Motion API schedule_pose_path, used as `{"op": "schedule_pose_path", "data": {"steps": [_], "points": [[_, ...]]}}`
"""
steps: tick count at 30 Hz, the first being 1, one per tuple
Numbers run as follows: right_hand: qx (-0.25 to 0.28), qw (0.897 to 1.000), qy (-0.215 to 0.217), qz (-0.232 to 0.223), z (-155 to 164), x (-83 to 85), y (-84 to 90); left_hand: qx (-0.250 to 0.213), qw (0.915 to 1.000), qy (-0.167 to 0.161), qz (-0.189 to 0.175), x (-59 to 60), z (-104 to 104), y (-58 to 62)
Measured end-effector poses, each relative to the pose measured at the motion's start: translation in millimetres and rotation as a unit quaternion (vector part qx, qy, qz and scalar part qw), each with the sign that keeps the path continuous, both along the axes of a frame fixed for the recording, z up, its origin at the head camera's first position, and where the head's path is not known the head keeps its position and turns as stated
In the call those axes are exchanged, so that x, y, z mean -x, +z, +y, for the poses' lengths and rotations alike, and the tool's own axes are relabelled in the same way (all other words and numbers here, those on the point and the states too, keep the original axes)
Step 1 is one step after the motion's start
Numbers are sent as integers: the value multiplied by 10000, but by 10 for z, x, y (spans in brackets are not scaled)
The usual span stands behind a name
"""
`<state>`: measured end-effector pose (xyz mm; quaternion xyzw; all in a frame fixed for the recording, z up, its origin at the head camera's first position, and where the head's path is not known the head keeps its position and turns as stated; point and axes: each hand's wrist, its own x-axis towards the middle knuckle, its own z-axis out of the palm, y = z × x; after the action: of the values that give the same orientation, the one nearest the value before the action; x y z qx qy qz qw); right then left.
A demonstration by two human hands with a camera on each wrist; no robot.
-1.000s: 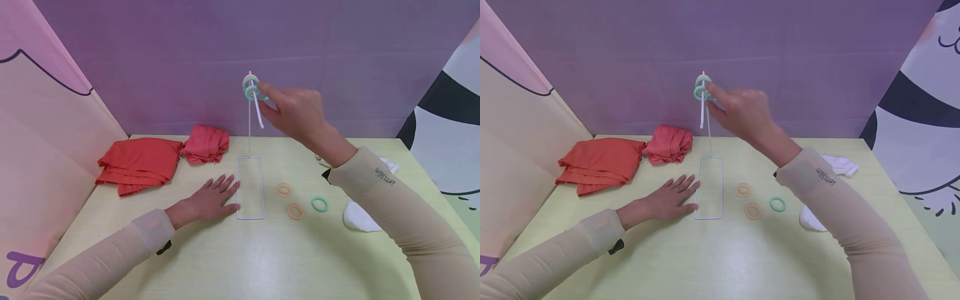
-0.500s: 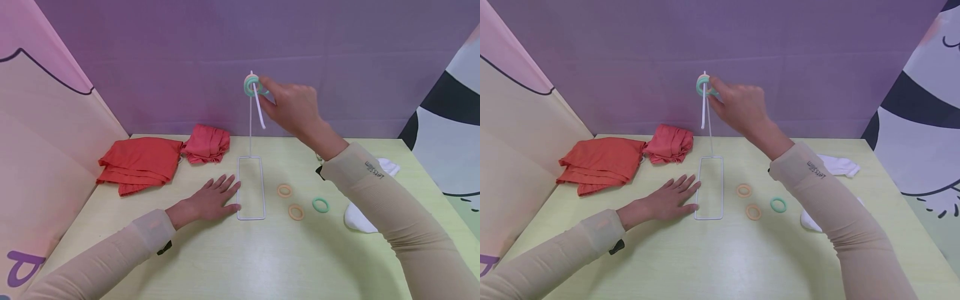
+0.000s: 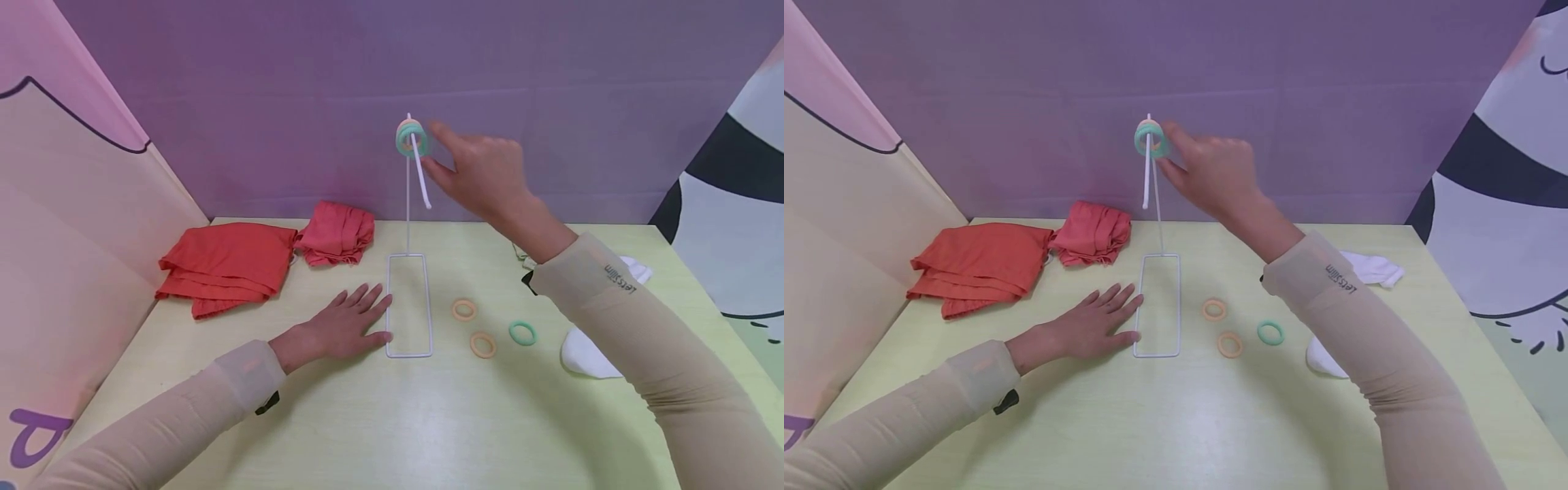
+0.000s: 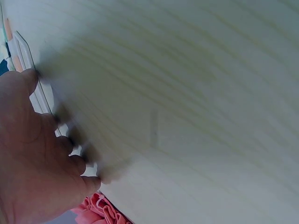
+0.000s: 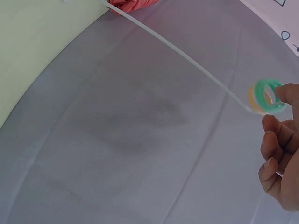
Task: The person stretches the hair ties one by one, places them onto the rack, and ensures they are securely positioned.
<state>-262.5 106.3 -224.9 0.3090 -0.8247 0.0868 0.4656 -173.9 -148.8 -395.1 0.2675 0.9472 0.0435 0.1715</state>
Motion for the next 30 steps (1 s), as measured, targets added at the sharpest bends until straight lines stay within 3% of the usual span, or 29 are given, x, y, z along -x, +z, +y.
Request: {"op": "schedule_pose_path", "data": {"steps": [5,9,12,16,21,26,30], "points": [[-16,9983,-56,-576,166,-146,-52,-26,10000,14,-64,-11,6,18],[-292,9840,-88,-1756,328,-284,-202,-14,10000,10,-46,-11,3,26],[-750,9590,-188,-2727,429,-353,-396,-6,10000,15,-29,-7,-1,26],[-1362,9116,-278,-3869,535,-426,-722,-7,10000,26,-38,-1,-8,18],[-1927,8660,-358,-4600,630,-506,-1101,30,10000,43,-43,-5,-12,20],[-2143,8325,-401,-5093,691,-537,-1347,58,10000,47,-14,0,-8,9],[-2051,8241,-358,-5268,715,-541,-1446,39,10000,58,0,1,1,7]]}}
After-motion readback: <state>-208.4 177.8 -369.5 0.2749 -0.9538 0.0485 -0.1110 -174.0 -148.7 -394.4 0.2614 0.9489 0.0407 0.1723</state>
